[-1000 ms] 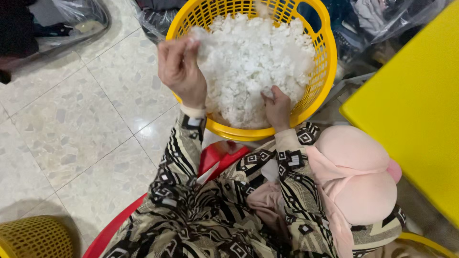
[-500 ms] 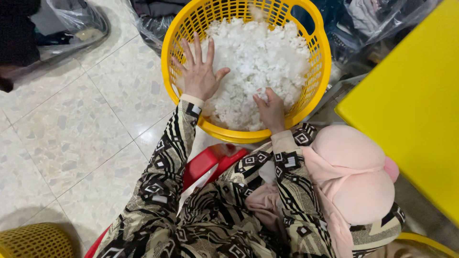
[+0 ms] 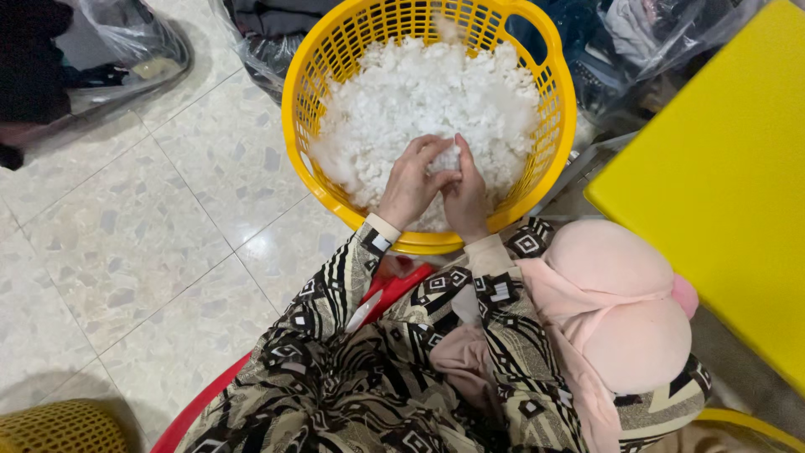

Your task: The person repeatedly scoops white polyester fiberfill from a yellow basket and stuffs it into a pink plush toy held in their lap. They periodically press and adjust the toy to distribute the filling. A second polka-dotted plush toy sits nearby in another basket.

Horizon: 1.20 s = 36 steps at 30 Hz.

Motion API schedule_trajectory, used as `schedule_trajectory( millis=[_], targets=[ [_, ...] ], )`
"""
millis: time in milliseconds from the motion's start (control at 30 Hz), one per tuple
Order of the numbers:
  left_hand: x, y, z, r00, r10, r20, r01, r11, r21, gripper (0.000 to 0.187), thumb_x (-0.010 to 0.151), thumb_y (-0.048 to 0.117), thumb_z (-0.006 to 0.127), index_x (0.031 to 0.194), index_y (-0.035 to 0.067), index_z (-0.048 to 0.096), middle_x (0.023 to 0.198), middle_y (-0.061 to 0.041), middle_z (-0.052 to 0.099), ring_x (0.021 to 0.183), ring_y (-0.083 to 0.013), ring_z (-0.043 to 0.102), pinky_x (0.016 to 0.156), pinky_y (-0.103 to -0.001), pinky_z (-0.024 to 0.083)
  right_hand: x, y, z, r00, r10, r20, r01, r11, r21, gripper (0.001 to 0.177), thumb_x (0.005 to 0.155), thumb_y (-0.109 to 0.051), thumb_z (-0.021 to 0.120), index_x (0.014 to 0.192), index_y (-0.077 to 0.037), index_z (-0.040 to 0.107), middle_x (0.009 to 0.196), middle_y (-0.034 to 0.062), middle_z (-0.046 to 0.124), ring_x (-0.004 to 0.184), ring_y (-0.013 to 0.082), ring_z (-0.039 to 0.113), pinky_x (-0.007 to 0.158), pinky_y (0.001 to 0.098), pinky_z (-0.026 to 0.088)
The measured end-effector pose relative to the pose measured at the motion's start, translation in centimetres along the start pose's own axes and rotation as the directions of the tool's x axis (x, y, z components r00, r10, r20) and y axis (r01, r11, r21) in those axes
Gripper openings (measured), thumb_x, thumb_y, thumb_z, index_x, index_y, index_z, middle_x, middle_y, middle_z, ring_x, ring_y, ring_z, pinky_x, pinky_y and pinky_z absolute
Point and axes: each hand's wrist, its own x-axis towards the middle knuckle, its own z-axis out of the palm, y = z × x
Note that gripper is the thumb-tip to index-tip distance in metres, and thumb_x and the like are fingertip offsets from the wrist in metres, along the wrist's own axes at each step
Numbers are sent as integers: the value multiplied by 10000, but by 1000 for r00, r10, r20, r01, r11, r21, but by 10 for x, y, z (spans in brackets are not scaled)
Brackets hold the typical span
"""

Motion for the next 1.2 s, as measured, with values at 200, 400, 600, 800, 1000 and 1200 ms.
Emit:
schedule_trajectory(
  millis=[200, 400, 600, 800, 1000, 1200],
  targets=[
    [-1, -2, 1, 993, -29, -117, 30, 1000, 7, 177, 863, -49, 707, 1029, -4, 752, 884, -128, 684, 736, -248, 695, 661, -351, 547, -3, -18, 2, 992, -87, -95, 88, 996, 6, 228, 1045, -68, 568, 1221, -15, 704, 757, 122, 712, 631, 192, 662, 590, 316, 521],
    [0, 10, -14, 970, 74, -230, -84, 996, -33, 239, 844, -116, 675, 1041, 5, 740, 868, -108, 633, 716, -229, 645, 642, -326, 510, 3, -31, 3, 956, -268, -116, 263, 963, -60, 146, 1027, -62, 548, 1042, 9, 675, 797, 135, 722, 739, 228, 756, 628, 340, 557],
    [6, 39, -41, 928, 154, -339, -139, 988, 68, 297, 820, -141, 656, 1058, 13, 744, 892, -101, 623, 765, -226, 648, 669, -320, 509, 8, -19, 15, 939, -320, -123, 312, 947, -79, 154, 1030, -97, 553, 1020, 27, 643, 803, 167, 696, 748, 321, 734, 632, 387, 533],
    [53, 31, -119, 638, 274, -720, -357, 933, 40, 252, 917, -143, 587, 1043, 8, 746, 962, -104, 608, 871, -236, 660, 775, -350, 629, 7, 21, 2, 988, -53, -148, 24, 981, -191, 253, 1011, -212, 498, 947, -28, 660, 746, 121, 725, 721, 320, 719, 689, 434, 536],
    [95, -57, -110, 981, 122, -153, -42, 894, 447, 504, 943, 173, 791, 1392, 83, 582, 1318, -218, 534, 1204, -416, 556, 1014, -470, 473, 3, 33, 8, 985, 7, -173, -32, 989, -142, 135, 997, -101, 582, 949, 12, 638, 783, 155, 676, 704, 267, 666, 661, 373, 499],
    [56, -107, -62, 916, -376, 139, 192, 715, 672, 845, 887, 490, 758, 1546, 163, 344, 1629, -231, 108, 1486, -542, 44, 1021, -840, 127, 1, 42, 6, 984, 119, -130, -88, 971, 221, 242, 996, -48, 630, 1226, 21, 596, 945, 58, 691, 799, 109, 669, 710, 263, 551]
  ],
)
